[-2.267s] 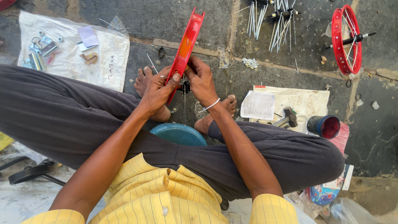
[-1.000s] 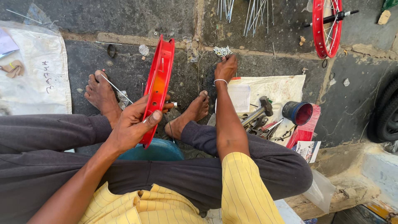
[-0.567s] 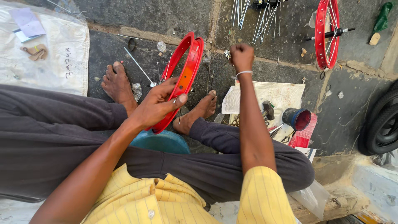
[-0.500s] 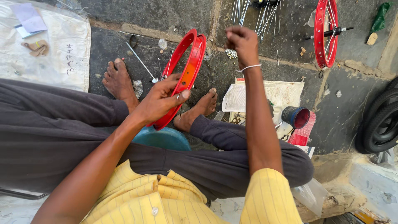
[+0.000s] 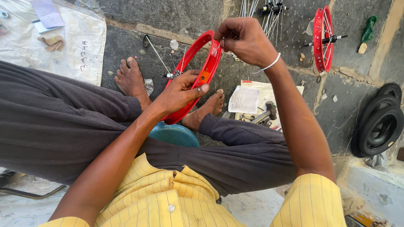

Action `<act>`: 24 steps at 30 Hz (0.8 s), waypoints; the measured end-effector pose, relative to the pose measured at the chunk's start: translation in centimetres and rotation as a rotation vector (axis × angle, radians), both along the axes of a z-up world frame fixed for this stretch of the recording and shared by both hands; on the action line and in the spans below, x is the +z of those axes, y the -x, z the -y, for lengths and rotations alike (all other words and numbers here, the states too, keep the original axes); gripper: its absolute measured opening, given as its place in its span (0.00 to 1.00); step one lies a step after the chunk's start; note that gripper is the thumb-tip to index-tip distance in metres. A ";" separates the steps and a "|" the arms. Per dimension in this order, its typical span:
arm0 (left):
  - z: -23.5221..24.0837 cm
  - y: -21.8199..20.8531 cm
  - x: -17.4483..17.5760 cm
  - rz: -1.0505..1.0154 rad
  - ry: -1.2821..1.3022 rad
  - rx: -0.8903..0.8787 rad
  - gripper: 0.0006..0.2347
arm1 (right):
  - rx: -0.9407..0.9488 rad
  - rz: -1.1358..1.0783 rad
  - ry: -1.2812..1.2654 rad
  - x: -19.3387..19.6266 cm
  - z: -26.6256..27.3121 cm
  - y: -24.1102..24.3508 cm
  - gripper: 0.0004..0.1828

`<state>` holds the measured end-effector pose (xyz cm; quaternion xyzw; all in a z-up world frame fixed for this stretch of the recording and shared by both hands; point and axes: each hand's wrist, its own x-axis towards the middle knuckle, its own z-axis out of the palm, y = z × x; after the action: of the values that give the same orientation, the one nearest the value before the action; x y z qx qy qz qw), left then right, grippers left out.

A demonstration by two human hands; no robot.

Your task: The person is assembling a bicycle wheel by hand, inserting metal spokes into a red rim and connecting them to the central hub. They manipulate the spokes and rim components to secure the structure.

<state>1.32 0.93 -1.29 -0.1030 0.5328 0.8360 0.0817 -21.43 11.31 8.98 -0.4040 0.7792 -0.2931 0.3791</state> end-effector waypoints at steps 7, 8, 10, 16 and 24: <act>0.1 -0.2 0.4 0.027 0.024 -0.004 0.19 | 0.083 -0.077 -0.215 0.8 1.4 0.4 0.09; 0.2 -0.3 0.4 0.029 0.042 -0.011 0.19 | 0.089 -0.155 -0.348 0.7 1.7 0.4 0.11; 0.1 -0.3 0.4 0.033 0.079 -0.031 0.19 | 0.120 -0.306 -0.505 0.4 1.8 0.4 0.21; 0.1 -0.4 0.1 0.003 0.055 0.008 0.19 | 0.270 -0.237 -0.052 -0.5 0.6 1.5 0.26; -0.3 -0.6 -0.5 -0.021 0.186 -0.052 0.18 | 0.220 -0.152 -0.132 0.4 0.4 0.9 0.21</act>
<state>1.91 1.23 -1.78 -0.0875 0.6114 0.7816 0.0876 -22.34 10.87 9.42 -0.4819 0.7743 -0.1665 0.3748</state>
